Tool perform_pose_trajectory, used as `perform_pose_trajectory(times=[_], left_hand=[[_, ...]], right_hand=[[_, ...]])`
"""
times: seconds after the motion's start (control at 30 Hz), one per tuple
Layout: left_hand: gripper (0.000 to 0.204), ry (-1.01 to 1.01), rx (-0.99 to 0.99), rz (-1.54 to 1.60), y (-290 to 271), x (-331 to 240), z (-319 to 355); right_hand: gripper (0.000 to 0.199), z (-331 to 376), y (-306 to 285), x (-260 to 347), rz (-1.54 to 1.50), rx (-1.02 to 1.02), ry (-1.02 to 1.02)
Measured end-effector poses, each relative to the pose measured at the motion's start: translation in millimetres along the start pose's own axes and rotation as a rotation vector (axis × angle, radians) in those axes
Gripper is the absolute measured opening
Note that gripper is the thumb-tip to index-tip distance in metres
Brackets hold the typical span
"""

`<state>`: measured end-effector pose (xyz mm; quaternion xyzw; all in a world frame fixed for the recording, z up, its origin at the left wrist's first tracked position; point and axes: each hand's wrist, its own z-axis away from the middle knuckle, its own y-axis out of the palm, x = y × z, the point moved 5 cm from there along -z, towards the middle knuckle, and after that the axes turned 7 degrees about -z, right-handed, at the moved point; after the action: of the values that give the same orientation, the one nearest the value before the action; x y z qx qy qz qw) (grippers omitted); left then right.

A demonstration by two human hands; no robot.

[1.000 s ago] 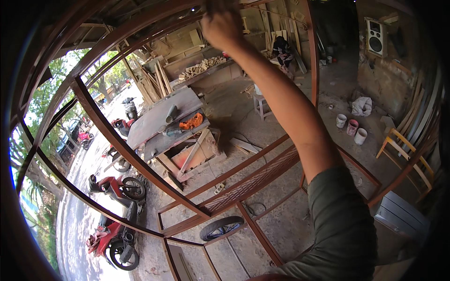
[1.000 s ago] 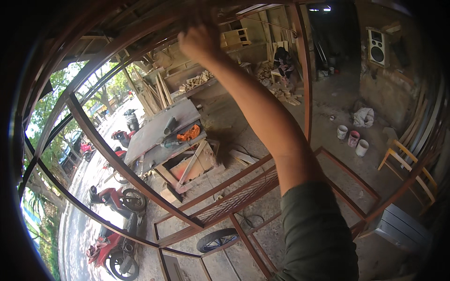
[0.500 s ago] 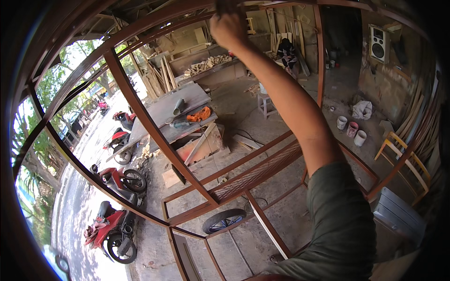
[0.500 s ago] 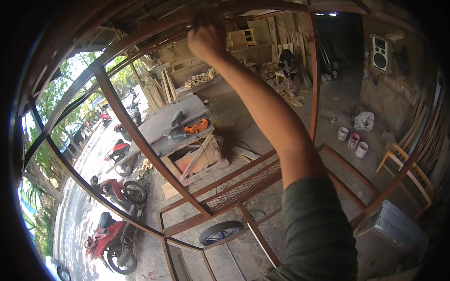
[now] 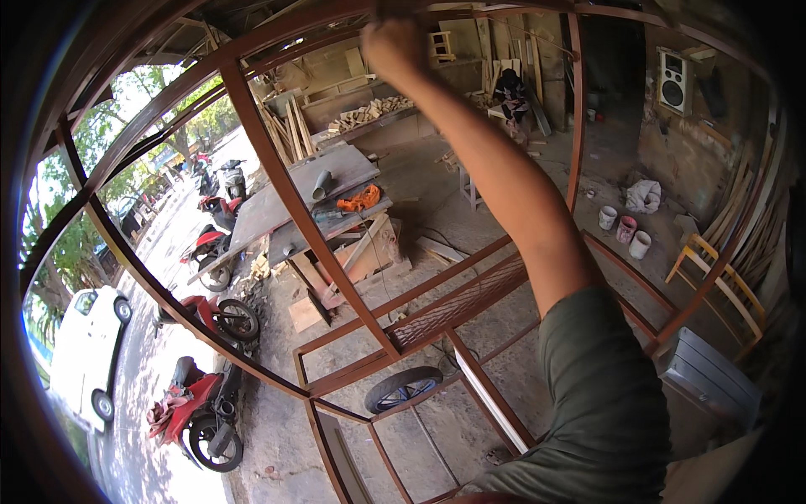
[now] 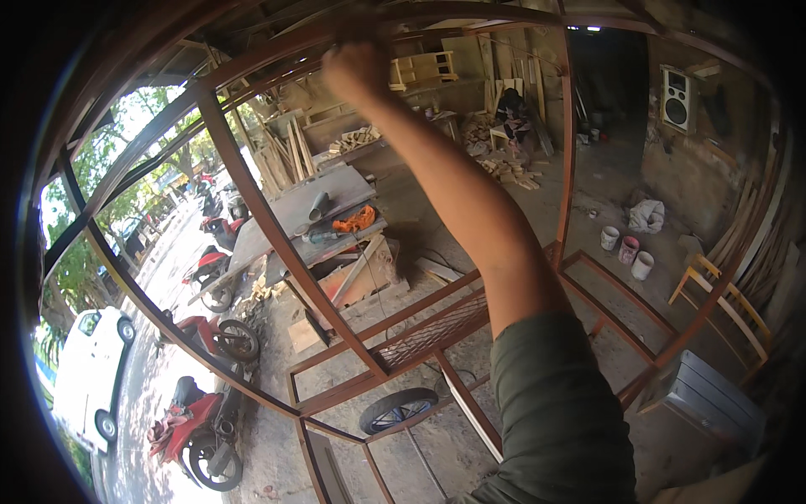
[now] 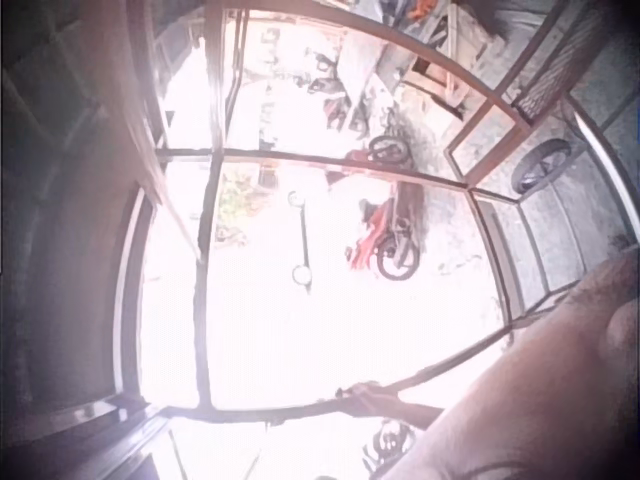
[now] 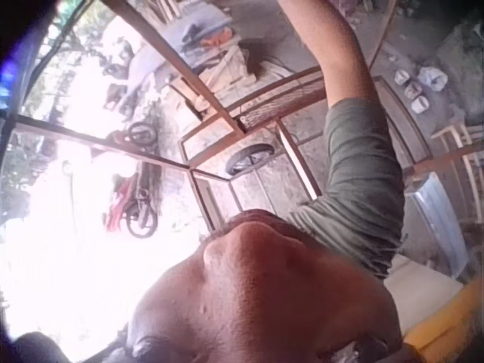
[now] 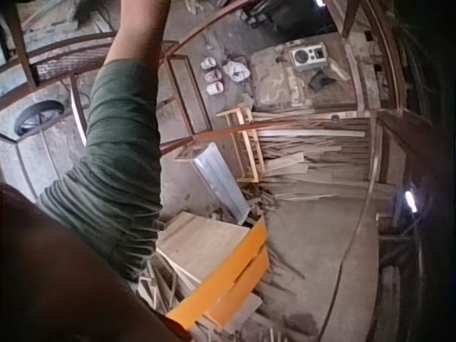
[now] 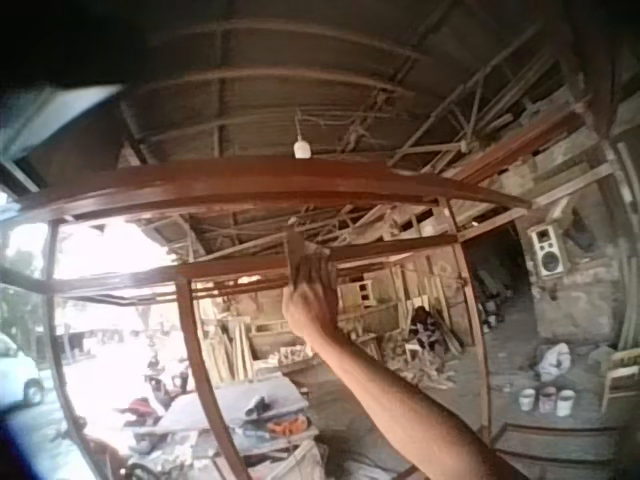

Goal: The person sands the brown metal frame of a cart using a small piece of sandpaper, moving across various bars and joints of the structure.

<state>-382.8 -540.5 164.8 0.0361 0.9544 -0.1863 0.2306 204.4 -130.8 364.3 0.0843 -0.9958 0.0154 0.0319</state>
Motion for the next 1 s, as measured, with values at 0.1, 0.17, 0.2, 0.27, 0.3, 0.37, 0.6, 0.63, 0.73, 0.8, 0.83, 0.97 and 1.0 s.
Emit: perform_pose_trajectory(times=[0.1, 0.17, 0.2, 0.27, 0.3, 0.37, 0.6, 0.63, 0.73, 0.8, 0.83, 0.97, 1.0], left_hand=[[0.043, 0.000, -0.009, 0.001, -9, 7, -1], [0.044, -0.012, -0.029, -0.011, -19, 16, 2], [0.044, -0.019, -0.042, 0.004, -23, 21, 4], [0.044, -0.029, -0.045, 0.000, -28, 28, 5], [0.044, -0.033, -0.043, -0.008, -31, 31, 4], [0.044, -0.051, -0.045, -0.028, -38, 38, 6], [0.045, -0.052, -0.069, -0.035, -60, 48, 2], [0.045, -0.064, -0.078, -0.053, -69, 53, 5], [0.045, -0.093, -0.113, -0.060, -91, 71, 15], [0.045, -0.123, -0.122, -0.076, -107, 85, 22], [0.045, -0.130, -0.115, -0.085, -110, 91, 23], [0.038, 0.047, -0.021, -0.215, -145, 107, 17], [0.031, 0.175, 0.039, -0.257, -153, 116, 12]], right_hand=[[0.054, 17, -14, 28, -0.119, -0.371, -0.247], [0.051, -7, 0, -20, -0.195, 0.557, 0.373], [0.052, -16, -17, -24, -0.179, 0.151, 0.244], [0.060, -9, -18, -7, -0.121, -0.451, 0.181], [0.062, -6, -3, 17, -0.125, -0.446, 0.138], [0.065, 8, 15, 97, -0.217, -0.405, 0.033], [0.062, 20, 31, 210, -0.330, -0.244, -0.327], [0.059, 27, 11, 196, -0.402, -0.257, -0.364], [0.056, 13, 27, 105, -0.311, -0.145, -0.043], [0.064, 4, 32, 66, -0.185, 0.070, 0.250], [0.065, 6, 23, 89, -0.158, -0.158, 0.116], [0.058, 27, 30, 250, -0.423, -0.352, -0.025], [0.059, 25, 45, 292, -0.411, -0.347, -0.103]])
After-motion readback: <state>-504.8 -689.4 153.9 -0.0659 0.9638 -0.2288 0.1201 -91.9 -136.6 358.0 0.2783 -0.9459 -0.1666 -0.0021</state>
